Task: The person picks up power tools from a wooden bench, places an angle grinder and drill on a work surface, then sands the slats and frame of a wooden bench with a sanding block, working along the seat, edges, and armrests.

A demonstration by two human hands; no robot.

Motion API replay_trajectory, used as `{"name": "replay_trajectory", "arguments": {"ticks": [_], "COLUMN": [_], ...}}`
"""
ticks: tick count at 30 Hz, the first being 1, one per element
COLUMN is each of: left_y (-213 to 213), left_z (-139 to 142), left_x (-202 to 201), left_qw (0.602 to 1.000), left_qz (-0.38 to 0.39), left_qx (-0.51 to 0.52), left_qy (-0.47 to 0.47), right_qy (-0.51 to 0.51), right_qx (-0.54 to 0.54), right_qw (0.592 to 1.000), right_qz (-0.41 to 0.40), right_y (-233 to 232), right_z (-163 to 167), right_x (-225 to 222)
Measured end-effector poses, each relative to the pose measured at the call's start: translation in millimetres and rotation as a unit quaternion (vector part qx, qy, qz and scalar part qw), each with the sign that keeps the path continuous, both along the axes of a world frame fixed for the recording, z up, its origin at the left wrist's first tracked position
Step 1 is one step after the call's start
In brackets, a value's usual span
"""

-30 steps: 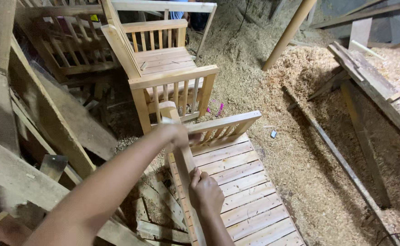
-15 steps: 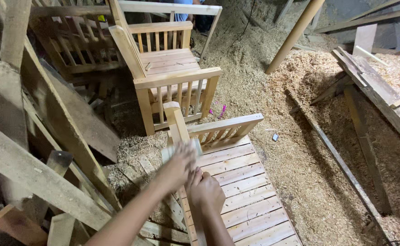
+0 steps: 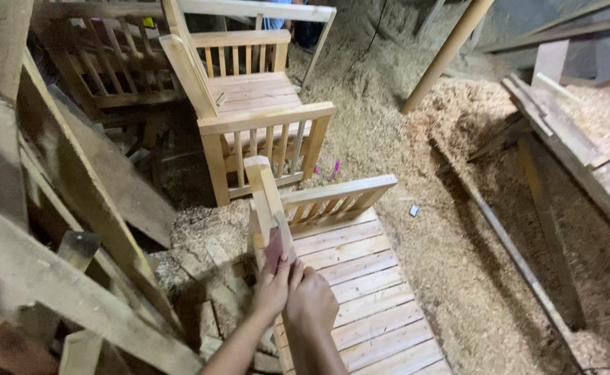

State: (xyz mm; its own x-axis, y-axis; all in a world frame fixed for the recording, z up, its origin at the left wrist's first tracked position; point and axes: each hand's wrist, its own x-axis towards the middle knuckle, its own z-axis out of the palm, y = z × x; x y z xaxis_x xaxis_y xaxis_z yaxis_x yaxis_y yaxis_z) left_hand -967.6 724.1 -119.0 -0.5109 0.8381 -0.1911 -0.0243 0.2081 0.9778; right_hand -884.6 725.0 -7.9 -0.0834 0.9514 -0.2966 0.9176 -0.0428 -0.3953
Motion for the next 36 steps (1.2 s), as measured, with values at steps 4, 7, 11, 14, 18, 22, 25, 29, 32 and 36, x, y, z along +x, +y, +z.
{"name": "replay_trajectory", "arguments": {"ticks": [4, 7, 11, 14, 18, 22, 25, 29, 32, 36], "left_y": [81.2, 134.1, 89.1, 23.7, 75.9, 123.3, 87.1, 36.1, 87.4, 146.3], "left_z": [-23.2, -33.0, -43.3, -47.2, -31.6, -22.3, -33.6, -51.2, -44.6, -20.2], "left_x": [-38.8, -83.1, -50.3, -11.6, -45.0, -96.2, -69.0, -17.8, -47.0, -93.5], "left_qw": [0.991, 0.959, 0.972, 0.975, 0.968, 0.960, 0.981, 0.987, 0.990, 0.948], "left_qz": [0.091, 0.130, 0.140, 0.093, 0.132, 0.120, 0.137, 0.090, 0.085, 0.153], "left_qx": [0.093, 0.021, 0.061, 0.030, -0.061, -0.035, -0.078, -0.032, -0.072, 0.037], "left_qy": [-0.042, -0.252, -0.177, -0.200, -0.204, -0.251, -0.114, -0.127, -0.084, -0.275], "right_qy": [-0.017, -0.014, -0.013, -0.021, -0.012, -0.018, -0.008, -0.001, -0.007, -0.008], "right_qx": [-0.025, -0.031, -0.018, -0.022, -0.017, -0.028, -0.025, -0.058, -0.014, -0.027], "right_qw": [1.000, 0.999, 1.000, 0.999, 1.000, 0.999, 0.999, 0.998, 1.000, 0.999], "right_qz": [-0.005, -0.009, -0.006, -0.016, -0.010, -0.017, -0.022, -0.026, -0.020, -0.027], "right_y": [4.8, 4.6, 1.1, 0.8, 3.0, 2.3, 0.1, 1.1, 4.4, 5.1], "right_z": [3.5, 4.7, 4.8, 5.2, 6.5, 7.2, 8.5, 11.6, 12.8, 8.7], "right_x": [-0.8, -2.7, -5.6, -7.4, -7.1, -6.1, -6.4, -7.6, -7.5, -5.2]}}
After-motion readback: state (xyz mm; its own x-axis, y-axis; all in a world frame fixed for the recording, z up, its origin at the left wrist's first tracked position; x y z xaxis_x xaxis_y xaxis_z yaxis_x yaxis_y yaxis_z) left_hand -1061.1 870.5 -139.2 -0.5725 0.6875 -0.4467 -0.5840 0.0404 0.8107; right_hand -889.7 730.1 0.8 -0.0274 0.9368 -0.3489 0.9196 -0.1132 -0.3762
